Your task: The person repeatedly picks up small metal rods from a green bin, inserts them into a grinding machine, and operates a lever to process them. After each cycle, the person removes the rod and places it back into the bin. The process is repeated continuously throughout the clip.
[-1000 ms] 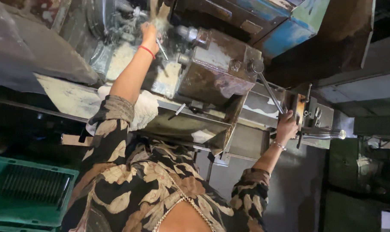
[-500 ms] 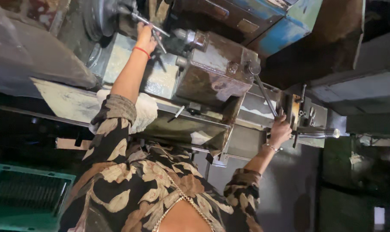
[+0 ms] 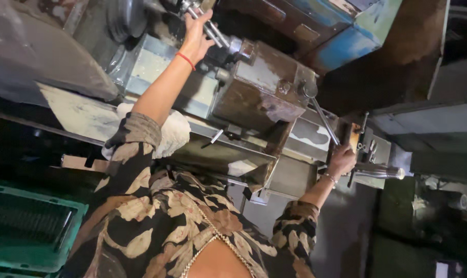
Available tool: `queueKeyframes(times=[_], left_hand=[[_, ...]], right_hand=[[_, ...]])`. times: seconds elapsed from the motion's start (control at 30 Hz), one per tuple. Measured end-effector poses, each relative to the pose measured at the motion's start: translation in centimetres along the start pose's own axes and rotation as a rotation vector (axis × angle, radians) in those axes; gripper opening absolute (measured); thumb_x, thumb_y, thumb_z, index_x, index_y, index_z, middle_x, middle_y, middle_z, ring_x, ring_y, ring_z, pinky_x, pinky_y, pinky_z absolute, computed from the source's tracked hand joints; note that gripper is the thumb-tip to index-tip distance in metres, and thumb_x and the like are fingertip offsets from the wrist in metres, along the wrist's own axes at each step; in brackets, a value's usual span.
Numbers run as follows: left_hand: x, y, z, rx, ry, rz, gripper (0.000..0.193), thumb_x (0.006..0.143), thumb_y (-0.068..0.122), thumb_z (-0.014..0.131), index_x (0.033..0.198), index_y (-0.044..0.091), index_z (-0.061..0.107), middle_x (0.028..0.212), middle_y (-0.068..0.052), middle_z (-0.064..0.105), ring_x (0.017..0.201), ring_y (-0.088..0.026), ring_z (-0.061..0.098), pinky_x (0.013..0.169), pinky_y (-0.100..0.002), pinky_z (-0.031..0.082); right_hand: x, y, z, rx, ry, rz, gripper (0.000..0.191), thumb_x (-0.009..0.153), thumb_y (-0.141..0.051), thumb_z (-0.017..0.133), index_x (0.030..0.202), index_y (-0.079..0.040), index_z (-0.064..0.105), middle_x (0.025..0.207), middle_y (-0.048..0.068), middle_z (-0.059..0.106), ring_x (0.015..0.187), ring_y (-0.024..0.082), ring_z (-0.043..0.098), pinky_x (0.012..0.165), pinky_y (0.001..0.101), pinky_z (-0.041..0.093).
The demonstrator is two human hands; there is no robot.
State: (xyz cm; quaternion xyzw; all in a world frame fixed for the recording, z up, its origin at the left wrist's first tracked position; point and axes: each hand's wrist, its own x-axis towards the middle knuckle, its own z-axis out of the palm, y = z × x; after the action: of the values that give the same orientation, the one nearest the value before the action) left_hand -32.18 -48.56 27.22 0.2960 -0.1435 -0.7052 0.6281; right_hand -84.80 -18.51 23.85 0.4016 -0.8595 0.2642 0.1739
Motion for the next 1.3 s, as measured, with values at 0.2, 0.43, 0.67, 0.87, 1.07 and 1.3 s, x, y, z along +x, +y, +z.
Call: queueKeyframes(times=[0.2,0.43,0.67,0.87,1.07,1.3], left_hand=[[-0.2,0.1,-1.1,0.066,0.204,-0.071,0.061,0.083,0.020,0.077,0.129,0.026,0.038,0.143,-0.006,0.045,0.119,-0.040,0.058,0.104,-0.079,0.033],[1.1,0.3,-2.8,-0.048,0.320,0.038,0.069,0.084,0.008,0.074,0.139,0.024,0.036,0.150,-0.010,0.038,0.137,-0.041,0.042,0.108,-0.081,0.033],[0.9,0.8,-2.8,-0.140,0.316,0.152,0.070,0.084,0.003,0.073,0.141,0.024,0.037,0.148,-0.009,0.040,0.134,-0.036,0.047,0.107,-0.078,0.033],[0.6,0.9,-3.0,-0.256,0.273,0.169,0.070,0.086,0.004,0.072,0.142,0.026,0.037,0.144,-0.005,0.044,0.129,-0.032,0.048,0.107,-0.077,0.029],[0.4,1.2,-2.9,-0.322,0.188,0.208,0.067,0.086,0.001,0.073,0.139,0.019,0.036,0.141,-0.007,0.044,0.129,-0.033,0.047,0.109,-0.081,0.031],[-0.3,1.5,-2.8,-0.329,0.199,0.160,0.066,0.088,0.001,0.071,0.139,0.028,0.038,0.133,-0.003,0.047,0.118,-0.029,0.050,0.106,-0.074,0.036]], right_hand=[[0.4,-0.6,0.9,-0.122,0.122,0.098,0.060,0.107,-0.045,0.046,0.079,0.000,0.076,0.073,0.023,0.069,0.067,0.044,0.069,0.058,0.0556,0.051],[0.9,-0.9,0.9,-0.115,0.082,0.151,0.061,0.106,-0.043,0.044,0.079,0.003,0.073,0.074,0.025,0.070,0.067,0.045,0.069,0.057,0.0557,0.054],[0.3,-1.0,0.5,-0.193,0.137,0.105,0.059,0.106,-0.043,0.048,0.080,0.003,0.075,0.079,0.028,0.070,0.072,0.051,0.067,0.064,0.0608,0.052],[-1.8,1.0,-0.3,-0.136,-0.131,0.084,0.063,0.110,-0.047,0.047,0.087,0.005,0.073,0.087,0.029,0.069,0.078,0.049,0.069,0.070,0.0597,0.054],[-3.6,1.5,0.2,-0.093,-0.070,0.134,0.053,0.107,-0.045,0.046,0.096,-0.004,0.078,0.083,0.029,0.070,0.078,0.054,0.065,0.072,0.0631,0.051],[-4.6,0.8,-1.0,-0.129,-0.107,0.123,0.046,0.108,-0.039,0.048,0.108,-0.002,0.076,0.097,0.028,0.071,0.090,0.049,0.067,0.076,0.0599,0.051]])
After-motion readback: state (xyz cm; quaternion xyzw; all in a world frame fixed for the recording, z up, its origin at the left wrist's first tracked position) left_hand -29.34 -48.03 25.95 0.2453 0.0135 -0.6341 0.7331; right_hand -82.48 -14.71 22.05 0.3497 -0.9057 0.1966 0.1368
